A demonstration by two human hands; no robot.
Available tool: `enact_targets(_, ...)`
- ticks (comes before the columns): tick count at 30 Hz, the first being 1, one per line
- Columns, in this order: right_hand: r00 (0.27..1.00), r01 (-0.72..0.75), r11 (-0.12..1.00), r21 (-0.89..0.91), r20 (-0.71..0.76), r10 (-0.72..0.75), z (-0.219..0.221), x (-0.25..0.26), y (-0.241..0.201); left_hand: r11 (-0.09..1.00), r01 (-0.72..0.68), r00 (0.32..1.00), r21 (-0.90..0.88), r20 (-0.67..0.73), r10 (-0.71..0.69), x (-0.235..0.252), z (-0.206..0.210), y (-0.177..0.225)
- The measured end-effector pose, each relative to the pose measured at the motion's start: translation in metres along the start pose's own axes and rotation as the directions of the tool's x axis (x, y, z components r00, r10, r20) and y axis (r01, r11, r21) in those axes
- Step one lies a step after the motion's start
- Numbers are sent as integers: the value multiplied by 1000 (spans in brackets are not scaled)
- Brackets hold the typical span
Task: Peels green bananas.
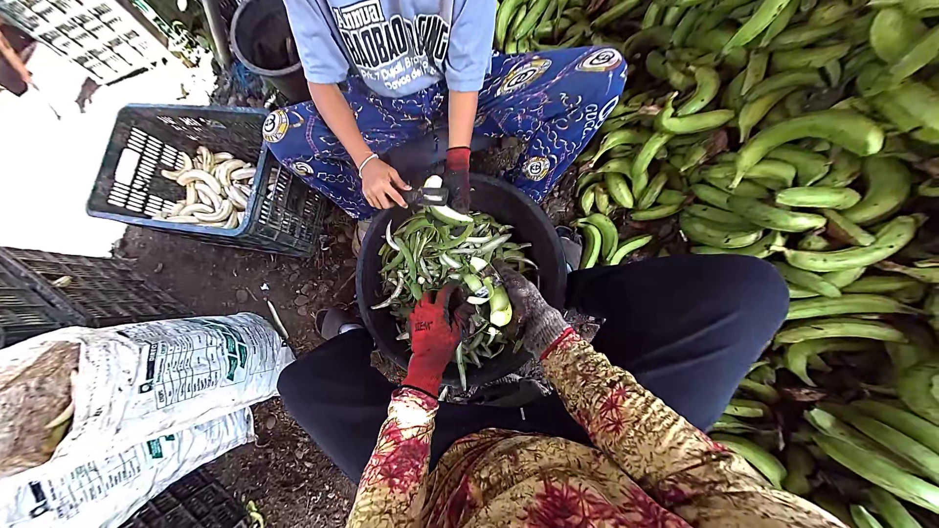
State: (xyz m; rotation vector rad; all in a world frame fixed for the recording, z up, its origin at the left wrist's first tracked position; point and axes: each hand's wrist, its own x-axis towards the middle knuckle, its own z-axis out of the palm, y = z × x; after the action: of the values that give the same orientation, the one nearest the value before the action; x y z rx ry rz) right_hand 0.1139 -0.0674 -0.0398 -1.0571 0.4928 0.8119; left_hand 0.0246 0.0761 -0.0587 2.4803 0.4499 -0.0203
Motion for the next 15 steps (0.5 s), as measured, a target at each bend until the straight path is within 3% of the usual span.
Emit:
enact_targets(3,991,-107,991,82,-67,113,3,-9,13,978,192,971,83,-159,-177,16,1,0)
enact_targets(6,995,-87,995,42,-52,89,-7,-11,19,960,271,949,-65,-152,-278,26,-10,-4)
enact_targets(9,999,38,997,-72,-15,-39,-19,1,11,942,199,980,-272,62,-189,14,-21,-3)
enact_targets(11,978,206,961,-186,22,-206,-25,9,2,894,136,983,-428,171,-68,-1,-27,2)
enact_targets(13,916,389,849,-358,56,-397,-28,15,-7,825,134,970,-549,244,5,-14,-33,7)
enact_targets(15,862,456,735,-501,46,-504,-28,13,-17,818,121,962,-562,271,44,-25,-35,10)
